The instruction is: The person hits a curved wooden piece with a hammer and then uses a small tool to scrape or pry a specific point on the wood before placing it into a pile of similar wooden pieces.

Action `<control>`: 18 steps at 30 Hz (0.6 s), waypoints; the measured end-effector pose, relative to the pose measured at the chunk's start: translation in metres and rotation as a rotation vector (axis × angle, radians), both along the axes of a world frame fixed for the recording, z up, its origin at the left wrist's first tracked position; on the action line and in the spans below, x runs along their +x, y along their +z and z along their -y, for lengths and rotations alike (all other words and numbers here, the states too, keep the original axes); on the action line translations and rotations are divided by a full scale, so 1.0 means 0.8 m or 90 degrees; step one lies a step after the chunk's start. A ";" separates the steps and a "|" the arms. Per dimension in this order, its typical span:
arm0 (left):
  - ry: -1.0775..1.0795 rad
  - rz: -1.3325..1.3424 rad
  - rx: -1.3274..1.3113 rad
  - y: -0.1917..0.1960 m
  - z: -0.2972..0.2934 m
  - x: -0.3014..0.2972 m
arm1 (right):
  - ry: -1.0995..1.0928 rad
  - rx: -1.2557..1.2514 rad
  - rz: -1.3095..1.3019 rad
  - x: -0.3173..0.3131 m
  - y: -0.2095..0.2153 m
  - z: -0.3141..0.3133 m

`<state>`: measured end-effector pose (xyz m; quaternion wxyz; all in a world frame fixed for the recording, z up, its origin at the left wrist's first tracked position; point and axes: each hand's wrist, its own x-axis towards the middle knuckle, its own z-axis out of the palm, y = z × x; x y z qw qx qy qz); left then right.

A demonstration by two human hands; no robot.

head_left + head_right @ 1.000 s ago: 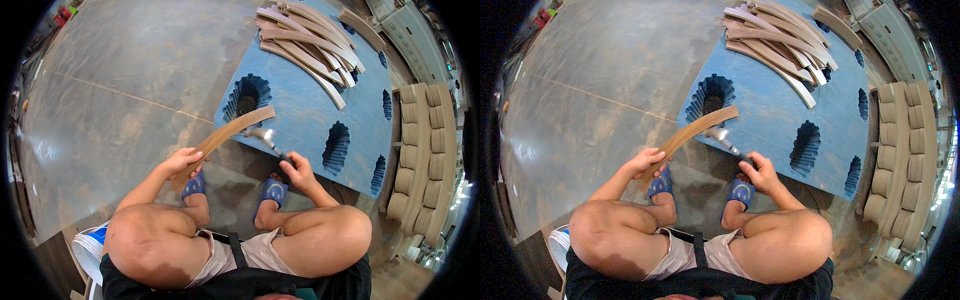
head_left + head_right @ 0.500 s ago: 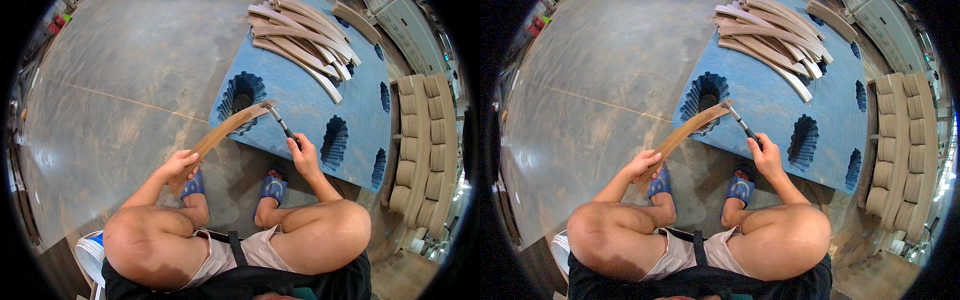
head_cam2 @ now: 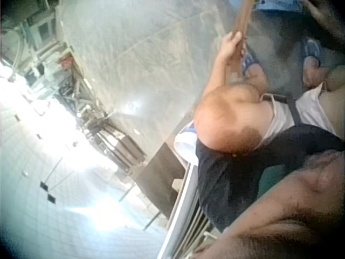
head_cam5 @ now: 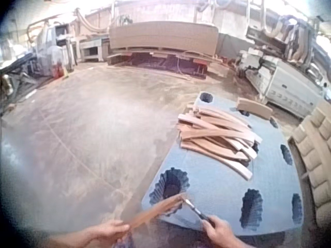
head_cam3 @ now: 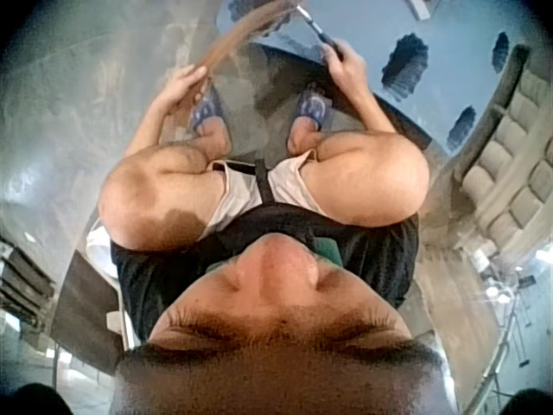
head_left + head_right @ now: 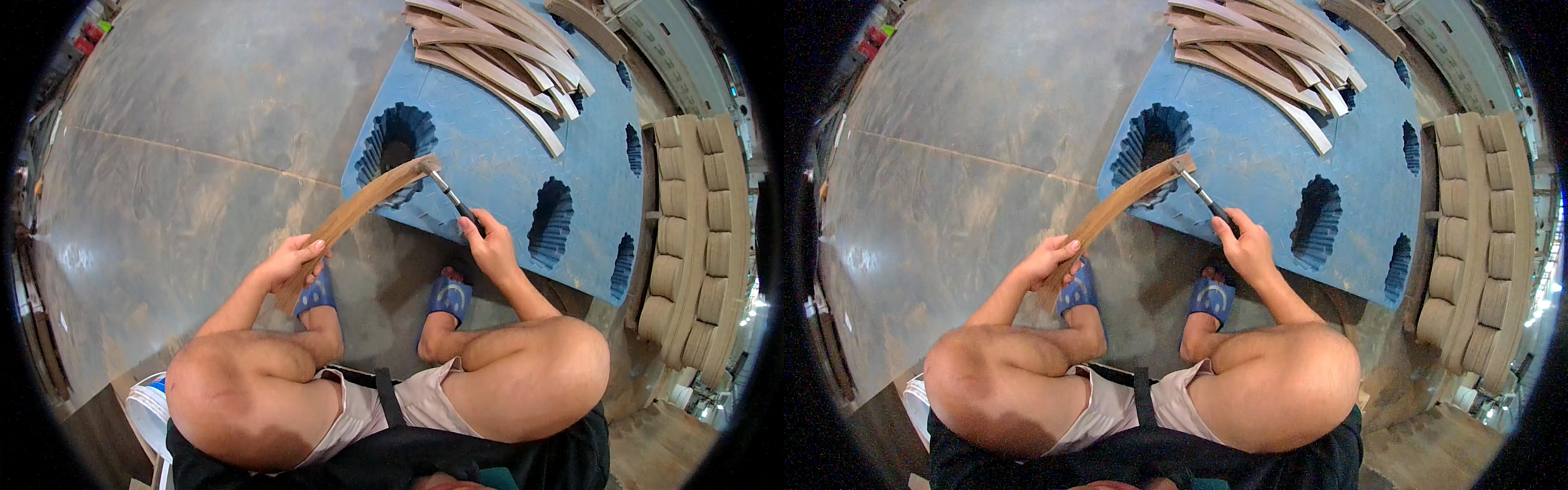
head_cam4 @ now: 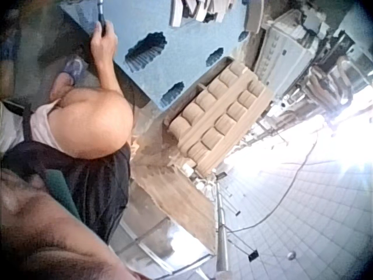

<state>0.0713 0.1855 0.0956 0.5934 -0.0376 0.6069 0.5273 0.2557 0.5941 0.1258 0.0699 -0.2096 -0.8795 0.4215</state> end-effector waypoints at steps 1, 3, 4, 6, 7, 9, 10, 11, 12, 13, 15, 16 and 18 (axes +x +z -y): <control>-0.004 -0.006 -0.001 0.000 -0.002 -0.001 | -0.003 0.004 0.007 -0.001 -0.007 -0.002; -0.011 -0.016 -0.005 -0.001 -0.001 -0.002 | -0.009 0.005 -0.012 -0.004 0.005 -0.008; -0.004 -0.016 -0.003 -0.002 0.002 -0.002 | -0.012 0.004 -0.021 -0.007 0.012 -0.008; 0.004 -0.016 0.005 -0.006 0.000 -0.001 | 0.011 -0.002 -0.033 -0.006 0.004 -0.010; 0.007 -0.010 0.005 -0.005 -0.002 -0.001 | 0.021 0.021 -0.018 -0.005 0.005 -0.009; 0.015 0.000 0.001 0.000 -0.002 0.000 | 0.041 0.106 0.031 -0.005 0.009 -0.008; 0.015 -0.006 -0.004 0.002 -0.002 -0.001 | 0.033 0.075 0.017 -0.008 0.014 -0.009; 0.015 -0.012 -0.009 0.003 -0.003 -0.001 | 0.025 0.045 0.003 -0.012 0.019 -0.011; 0.012 -0.017 -0.014 0.003 -0.004 -0.002 | 0.014 0.014 -0.011 -0.013 0.022 -0.011; 0.013 -0.017 -0.012 0.001 -0.004 -0.002 | -0.011 -0.021 -0.035 -0.008 0.015 -0.011; 0.014 -0.019 -0.004 -0.003 -0.005 -0.003 | 0.019 0.045 -0.005 -0.007 0.009 -0.012; 0.010 -0.015 -0.007 -0.002 -0.006 -0.003 | 0.033 0.080 0.009 -0.007 0.008 -0.013; 0.006 -0.006 -0.019 0.001 -0.002 0.000 | 0.040 0.082 0.004 -0.008 0.011 -0.016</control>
